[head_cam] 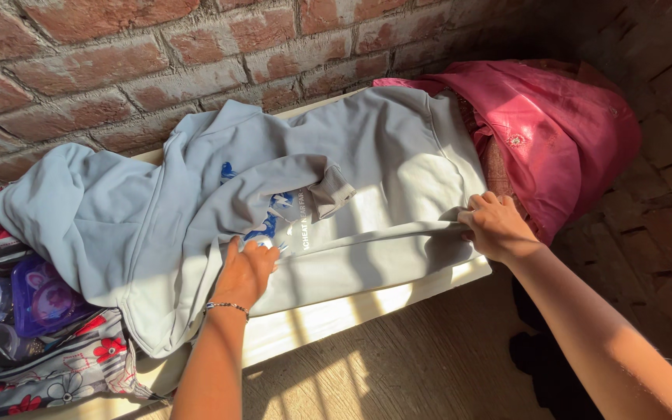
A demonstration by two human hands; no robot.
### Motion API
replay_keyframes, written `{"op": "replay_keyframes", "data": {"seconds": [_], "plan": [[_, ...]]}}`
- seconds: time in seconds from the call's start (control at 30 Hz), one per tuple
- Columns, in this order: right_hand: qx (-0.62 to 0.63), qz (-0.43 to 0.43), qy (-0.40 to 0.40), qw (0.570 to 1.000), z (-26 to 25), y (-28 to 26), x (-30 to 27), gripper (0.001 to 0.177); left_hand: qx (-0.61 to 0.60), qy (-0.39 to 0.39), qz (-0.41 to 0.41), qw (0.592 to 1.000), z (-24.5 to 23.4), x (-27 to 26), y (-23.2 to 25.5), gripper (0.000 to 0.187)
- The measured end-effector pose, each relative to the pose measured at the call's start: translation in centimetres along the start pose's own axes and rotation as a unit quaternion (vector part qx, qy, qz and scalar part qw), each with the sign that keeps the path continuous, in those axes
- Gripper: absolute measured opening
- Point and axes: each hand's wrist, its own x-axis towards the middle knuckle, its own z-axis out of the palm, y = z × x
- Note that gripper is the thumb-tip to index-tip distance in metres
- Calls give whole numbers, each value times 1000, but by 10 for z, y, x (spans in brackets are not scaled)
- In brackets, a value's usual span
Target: The person folds a grey hoodie on a table and places it into a floral-patterned bag. The person then picks up a pink garment from the table.
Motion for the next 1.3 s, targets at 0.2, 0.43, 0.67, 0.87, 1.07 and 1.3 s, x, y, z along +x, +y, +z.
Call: {"op": "replay_keyframes", "data": {"seconds": [0.2,0.43,0.67,0.87,1.07,1.3], "plan": [[50,145,-161,975,10,34,-1,38,3,-7,-45,999,16,-3,-9,20],[164,263,-315,897,-21,36,11,51,6,45,-57,997,15,7,11,15],[431,248,-352,793,-56,60,1,49,-233,125,143,954,-15,53,88,43],[332,264,-251,870,-35,66,-1,50,-344,5,17,939,-11,124,189,53],[424,248,-238,838,-33,73,-13,57,-353,-159,-88,918,-3,151,212,31],[673,231,-122,692,-27,85,-26,46,-386,-188,-138,892,-6,143,208,28]]}}
